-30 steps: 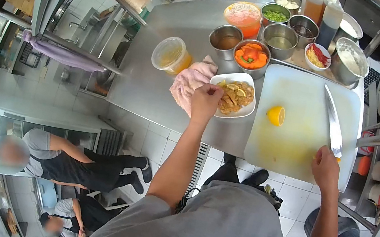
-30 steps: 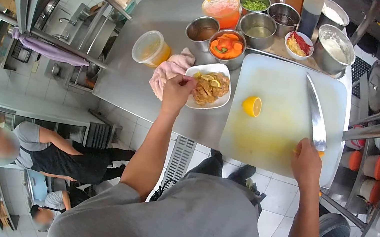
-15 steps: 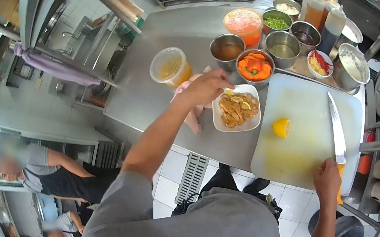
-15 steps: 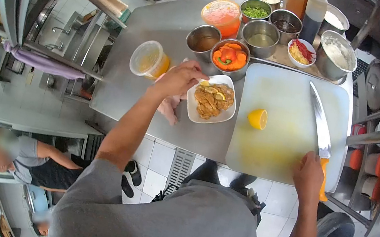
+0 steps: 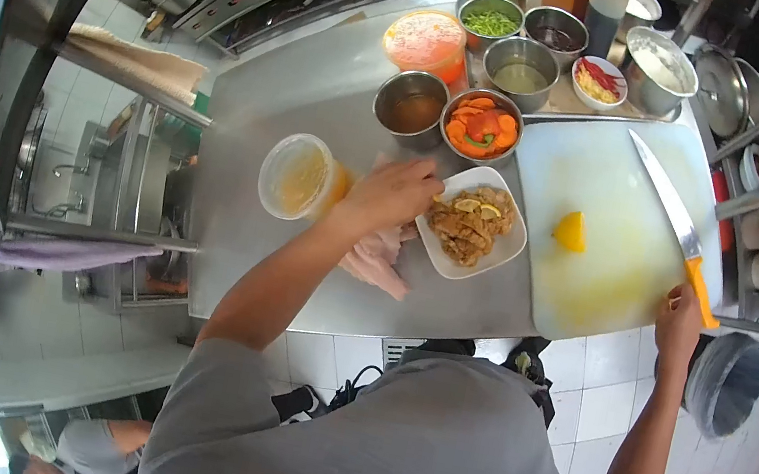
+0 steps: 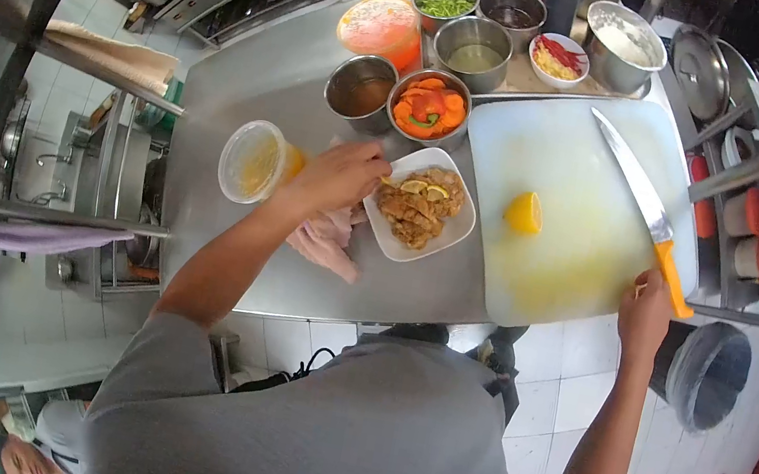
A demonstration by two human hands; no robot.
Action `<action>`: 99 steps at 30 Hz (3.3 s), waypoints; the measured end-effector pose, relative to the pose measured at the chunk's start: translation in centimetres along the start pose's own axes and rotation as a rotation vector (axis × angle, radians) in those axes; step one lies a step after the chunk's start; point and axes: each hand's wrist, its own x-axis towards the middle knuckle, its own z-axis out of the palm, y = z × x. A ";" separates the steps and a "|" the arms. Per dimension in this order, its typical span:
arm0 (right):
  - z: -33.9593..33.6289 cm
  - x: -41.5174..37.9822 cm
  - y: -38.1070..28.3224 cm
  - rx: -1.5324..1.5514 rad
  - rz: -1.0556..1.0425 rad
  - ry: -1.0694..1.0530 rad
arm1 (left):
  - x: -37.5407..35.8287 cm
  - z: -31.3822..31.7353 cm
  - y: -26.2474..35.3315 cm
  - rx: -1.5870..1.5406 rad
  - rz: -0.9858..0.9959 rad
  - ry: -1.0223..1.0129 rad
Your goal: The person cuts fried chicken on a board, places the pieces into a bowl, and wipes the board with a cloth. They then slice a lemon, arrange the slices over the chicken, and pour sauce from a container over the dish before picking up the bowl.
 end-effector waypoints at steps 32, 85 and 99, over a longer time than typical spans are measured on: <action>1.8 -4.1 3.1 0.613 0.383 -0.003 | 1.0 -2.7 1.2 -0.680 0.078 -0.075; 6.7 -3.7 -25.6 0.712 -0.220 -0.352 | -1.7 0.7 4.4 -0.503 0.019 0.251; 7.7 -5.5 -25.0 0.339 -0.769 0.033 | -2.7 1.3 5.4 -0.369 0.042 0.311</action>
